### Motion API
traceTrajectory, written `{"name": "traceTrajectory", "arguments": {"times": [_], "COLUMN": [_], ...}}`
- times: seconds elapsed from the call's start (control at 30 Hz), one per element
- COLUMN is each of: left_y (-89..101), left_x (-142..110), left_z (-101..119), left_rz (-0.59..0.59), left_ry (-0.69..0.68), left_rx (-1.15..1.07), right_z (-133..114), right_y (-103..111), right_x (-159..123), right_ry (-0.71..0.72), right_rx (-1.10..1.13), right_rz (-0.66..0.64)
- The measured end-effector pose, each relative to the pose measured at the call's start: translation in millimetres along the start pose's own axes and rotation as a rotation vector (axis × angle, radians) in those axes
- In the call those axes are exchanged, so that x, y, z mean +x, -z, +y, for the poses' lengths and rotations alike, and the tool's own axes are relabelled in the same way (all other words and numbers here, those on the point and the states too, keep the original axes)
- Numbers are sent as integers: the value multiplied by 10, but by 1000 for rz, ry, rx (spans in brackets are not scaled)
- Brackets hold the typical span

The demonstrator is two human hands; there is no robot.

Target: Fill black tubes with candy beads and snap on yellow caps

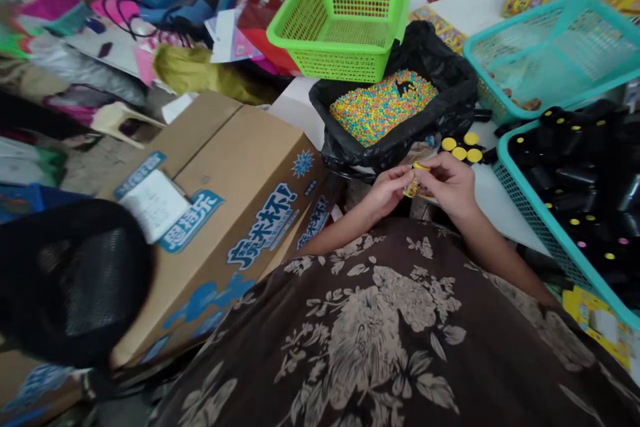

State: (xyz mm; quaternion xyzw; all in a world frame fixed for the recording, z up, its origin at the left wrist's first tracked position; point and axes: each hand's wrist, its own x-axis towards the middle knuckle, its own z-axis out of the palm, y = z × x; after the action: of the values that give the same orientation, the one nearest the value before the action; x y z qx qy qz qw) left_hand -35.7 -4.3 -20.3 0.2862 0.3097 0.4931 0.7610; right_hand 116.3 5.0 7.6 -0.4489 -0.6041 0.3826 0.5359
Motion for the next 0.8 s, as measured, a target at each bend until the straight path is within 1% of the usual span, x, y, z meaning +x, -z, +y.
{"name": "traceTrajectory", "arguments": {"times": [0.1,0.17,0.27,0.4,0.57,0.6,0.7,0.77,0.8], "left_y": [-66,-99,-126,-136,-120,-121,-154,-175,-174], "left_x": [-25,-46,-66,-68,-38,-36,-56,-47,-25], "left_z": [-3,-7,3,32,25,24,29,34,36], "left_rz": [56,68,49,13,-45,-51,-66,-87,-94], "left_ry": [53,75,85,91,215,215,190,191,201], "left_rx": [-71,-89,-82,-75,-100,-104,-123,-137,-139], "right_z": [23,37,53,37,24,24,3,6,17], "right_y": [37,67,104,106,90,104,177,230,249], "right_x": [-27,-43,-60,-63,-25,-31,-111,-172,-188], "right_ry": [-8,-47,-86,-107,-117,-114,-98,-83,-78], "right_rx": [-5,46,114,232,315,303,195,110,70], "right_rz": [-35,-19,39,39,155,140,23,-5,-40]}}
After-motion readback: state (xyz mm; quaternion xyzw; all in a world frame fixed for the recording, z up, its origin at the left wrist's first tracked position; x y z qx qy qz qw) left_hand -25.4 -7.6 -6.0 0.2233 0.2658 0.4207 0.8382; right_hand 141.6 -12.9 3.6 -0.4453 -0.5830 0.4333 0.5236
